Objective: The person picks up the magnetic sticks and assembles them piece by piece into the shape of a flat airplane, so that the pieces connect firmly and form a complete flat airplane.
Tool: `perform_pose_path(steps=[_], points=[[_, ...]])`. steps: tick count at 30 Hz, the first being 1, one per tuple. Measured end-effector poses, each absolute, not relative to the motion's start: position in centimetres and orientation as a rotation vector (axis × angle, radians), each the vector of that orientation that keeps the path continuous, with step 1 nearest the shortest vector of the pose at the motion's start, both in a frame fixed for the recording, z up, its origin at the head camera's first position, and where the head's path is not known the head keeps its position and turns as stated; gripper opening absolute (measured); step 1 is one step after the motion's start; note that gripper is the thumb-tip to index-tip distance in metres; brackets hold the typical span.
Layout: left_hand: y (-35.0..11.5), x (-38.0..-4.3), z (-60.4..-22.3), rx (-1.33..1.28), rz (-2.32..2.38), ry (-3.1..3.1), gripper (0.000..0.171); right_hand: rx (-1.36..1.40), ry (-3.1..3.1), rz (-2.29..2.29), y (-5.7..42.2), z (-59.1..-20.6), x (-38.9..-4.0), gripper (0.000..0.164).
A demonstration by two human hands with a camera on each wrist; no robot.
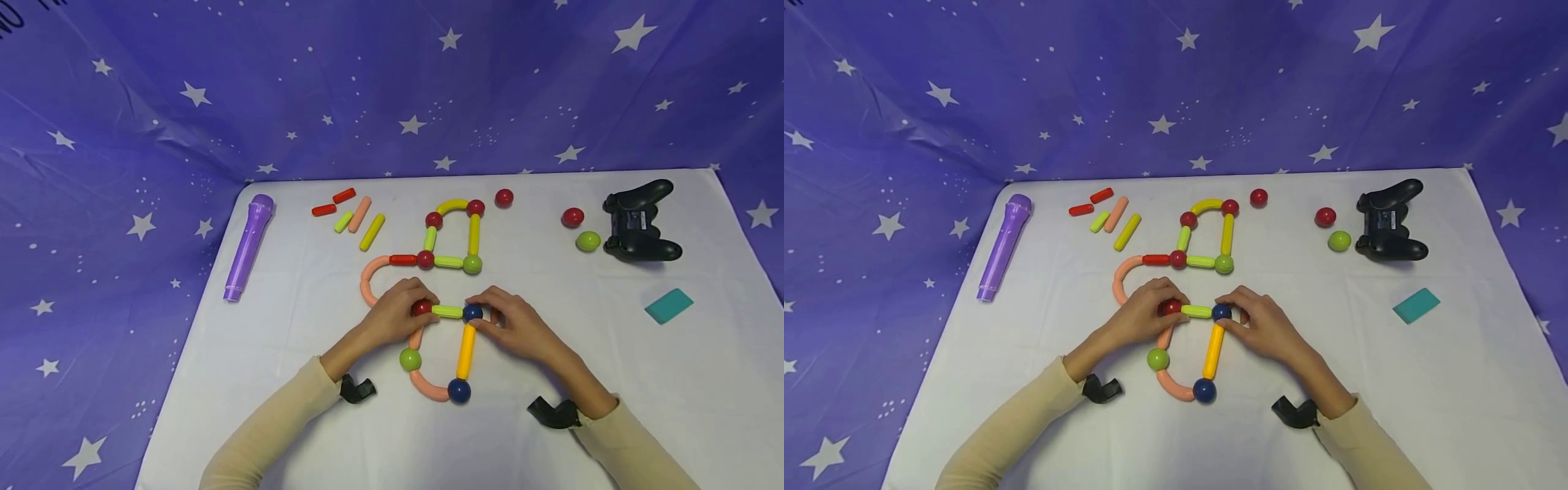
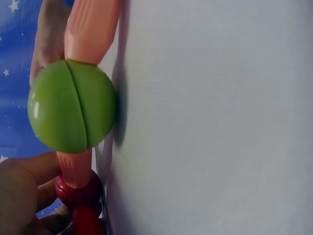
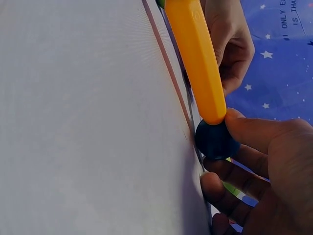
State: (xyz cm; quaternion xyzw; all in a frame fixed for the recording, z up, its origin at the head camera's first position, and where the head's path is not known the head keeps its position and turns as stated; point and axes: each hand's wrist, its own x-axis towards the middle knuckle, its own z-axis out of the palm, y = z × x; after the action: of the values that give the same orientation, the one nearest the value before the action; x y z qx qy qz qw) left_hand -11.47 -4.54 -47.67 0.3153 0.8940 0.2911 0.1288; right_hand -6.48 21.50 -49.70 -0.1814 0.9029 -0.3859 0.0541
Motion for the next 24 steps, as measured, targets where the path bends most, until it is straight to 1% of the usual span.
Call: perform_pose_path(steps=[5,8,10,15,17,20,24], points=[[-4.9,-11.7,-47.7,0.923,0.890,2.557,0.028,-0.539,2.760,-1.150,21.4,-49.7,-6.4,0.035],[-5.8,-11.9,-47.3,0.937,0.911,2.518,0.030,-0.499,2.774,-1.152,21.1,-49.6,-6.2,0.038],[-6.9,-12.2,-46.9,0.954,0.929,2.520,0.029,-0.445,2.790,-1.134,20.8,-49.4,-5.9,0.044],[-9.7,-13.0,-46.5,1.006,0.913,2.571,0.032,-0.287,2.844,-1.019,19.5,-48.8,-4.6,0.064],[-10.4,-13.1,-46.7,1.020,0.878,2.570,0.030,-0.253,2.870,-0.986,19.1,-48.7,-4.1,0.069],[-10.9,-13.2,-47.4,1.031,0.859,2.562,0.027,-0.239,2.907,-0.972,18.6,-48.7,-3.8,0.071],[-11.1,-13.1,-48.2,1.035,0.872,2.593,0.025,-0.241,2.897,-0.978,18.5,-48.7,-4.0,0.070]])
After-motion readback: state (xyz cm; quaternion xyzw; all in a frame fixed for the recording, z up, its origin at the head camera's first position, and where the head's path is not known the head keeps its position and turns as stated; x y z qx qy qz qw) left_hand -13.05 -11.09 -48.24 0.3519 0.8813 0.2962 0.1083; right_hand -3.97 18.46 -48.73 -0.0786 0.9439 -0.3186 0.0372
